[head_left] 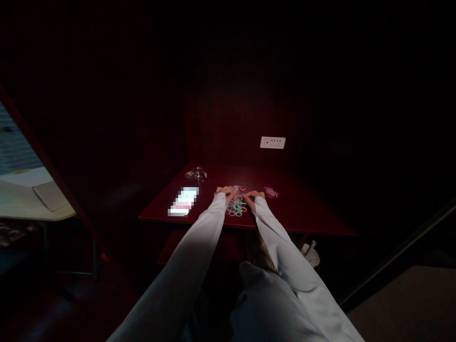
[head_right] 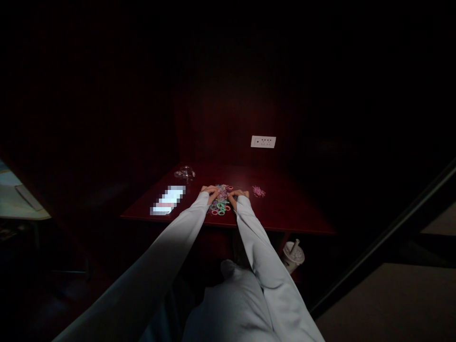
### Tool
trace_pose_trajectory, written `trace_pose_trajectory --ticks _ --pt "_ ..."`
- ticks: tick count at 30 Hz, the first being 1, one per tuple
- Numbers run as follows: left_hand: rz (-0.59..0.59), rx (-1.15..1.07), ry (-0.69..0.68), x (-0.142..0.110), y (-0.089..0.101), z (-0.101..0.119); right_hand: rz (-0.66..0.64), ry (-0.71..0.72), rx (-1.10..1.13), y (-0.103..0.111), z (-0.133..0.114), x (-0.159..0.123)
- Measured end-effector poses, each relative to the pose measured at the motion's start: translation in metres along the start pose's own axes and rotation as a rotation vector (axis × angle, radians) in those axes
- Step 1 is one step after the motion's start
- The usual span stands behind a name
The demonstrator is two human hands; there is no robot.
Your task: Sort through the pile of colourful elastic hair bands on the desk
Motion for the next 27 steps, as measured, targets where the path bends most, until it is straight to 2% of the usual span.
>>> trace_pose_trajectory --ticks 16,27 --pt "-0.009 -0.003 -0.016 -0.0012 -0.0009 -0.0001 -0.016 -0.010 -0.002 -0.0010 -0.0008 0.0004" --pt "-0.006 -0.002 -0.010 0.0011 -0.0009 -0.0023 -0.023 -0.016 0.005 -0.0049 0.0072 0.0030"
Point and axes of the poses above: each hand's wrist, its own x-axis towards the middle knuckle, its own y-axis out of the back of the hand, z = x × y, the point moved 9 cm from there along x, towards the middle knuckle, and after that the axes turned 5 degrees about y, right-handed, at the moved point
